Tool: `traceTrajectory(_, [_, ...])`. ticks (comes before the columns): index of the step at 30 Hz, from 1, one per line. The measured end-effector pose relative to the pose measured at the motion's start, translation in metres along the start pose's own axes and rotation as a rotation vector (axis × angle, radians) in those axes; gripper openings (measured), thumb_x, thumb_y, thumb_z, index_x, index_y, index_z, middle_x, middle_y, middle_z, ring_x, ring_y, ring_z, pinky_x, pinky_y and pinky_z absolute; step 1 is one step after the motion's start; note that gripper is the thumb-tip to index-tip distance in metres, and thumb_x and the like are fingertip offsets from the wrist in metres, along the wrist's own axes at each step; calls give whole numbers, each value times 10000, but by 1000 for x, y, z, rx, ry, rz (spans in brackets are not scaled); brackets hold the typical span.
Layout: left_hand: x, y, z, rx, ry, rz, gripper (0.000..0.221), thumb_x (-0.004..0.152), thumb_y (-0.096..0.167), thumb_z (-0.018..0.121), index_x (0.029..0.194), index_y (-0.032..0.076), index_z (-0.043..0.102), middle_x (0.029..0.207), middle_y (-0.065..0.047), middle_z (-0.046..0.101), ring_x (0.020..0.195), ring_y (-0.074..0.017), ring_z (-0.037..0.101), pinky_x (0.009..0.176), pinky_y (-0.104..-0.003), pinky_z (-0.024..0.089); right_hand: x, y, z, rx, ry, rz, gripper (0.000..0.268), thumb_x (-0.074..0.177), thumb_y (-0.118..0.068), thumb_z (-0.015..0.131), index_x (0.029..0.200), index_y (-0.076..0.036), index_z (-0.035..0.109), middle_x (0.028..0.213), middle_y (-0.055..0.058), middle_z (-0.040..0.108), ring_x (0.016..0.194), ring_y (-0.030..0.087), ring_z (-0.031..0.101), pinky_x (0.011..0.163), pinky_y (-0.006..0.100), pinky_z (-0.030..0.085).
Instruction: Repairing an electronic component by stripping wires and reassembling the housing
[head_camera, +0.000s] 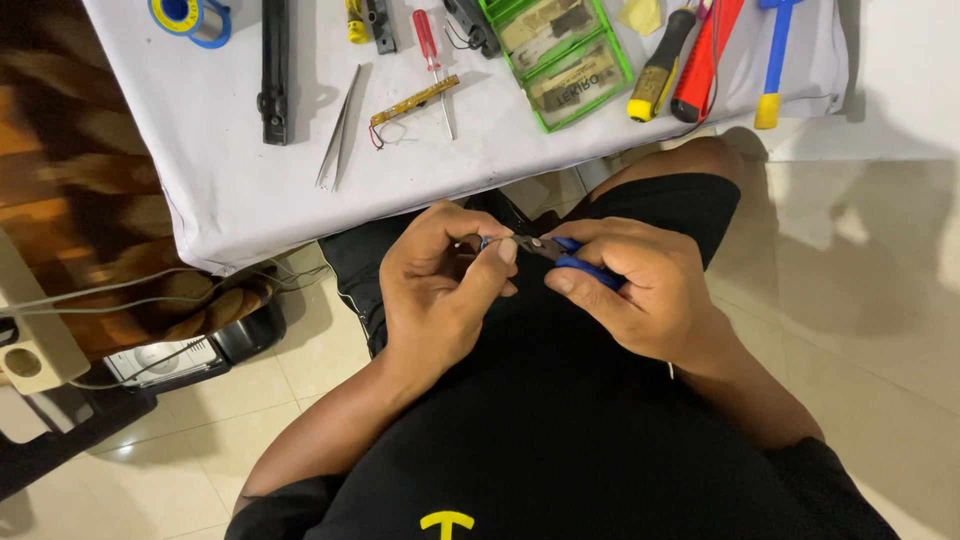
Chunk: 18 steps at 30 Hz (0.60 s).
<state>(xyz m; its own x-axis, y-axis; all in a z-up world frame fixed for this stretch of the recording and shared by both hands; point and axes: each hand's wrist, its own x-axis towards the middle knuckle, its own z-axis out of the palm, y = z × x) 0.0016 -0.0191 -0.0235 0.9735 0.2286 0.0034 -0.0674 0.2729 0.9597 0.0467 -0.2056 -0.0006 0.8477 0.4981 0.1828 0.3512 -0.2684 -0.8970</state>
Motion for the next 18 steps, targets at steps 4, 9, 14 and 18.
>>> traceTrajectory(4, [4,2,-1,44,-19,51,44,888,-55,700,924,-76,684,726,-122,560,577,-190,683,503,-288,643,-2,6,0,0,14,-13,278,935,-127,755,703,-16,651,938,203,764,725,357,731,584,366,537])
traceTrajectory(9, [8,5,-1,173,-31,139,31,876,-59,703,906,-53,701,713,-103,558,554,-166,689,474,-247,593,-6,12,-3,-68,-1,-31,278,930,-121,767,707,-15,639,902,191,753,705,346,719,567,363,534])
traceTrajectory(14, [9,4,0,152,-25,157,46,878,-66,701,917,-44,706,713,-102,558,556,-166,685,502,-247,552,1,5,-2,-59,3,-54,267,938,-115,750,713,-21,644,945,200,763,733,363,728,577,377,545])
traceTrajectory(18, [11,6,1,152,-19,171,63,873,-78,698,924,-42,710,712,-98,554,554,-161,686,512,-246,538,2,4,0,-61,17,-50,284,945,-127,751,706,-17,642,956,205,769,742,353,738,583,373,551])
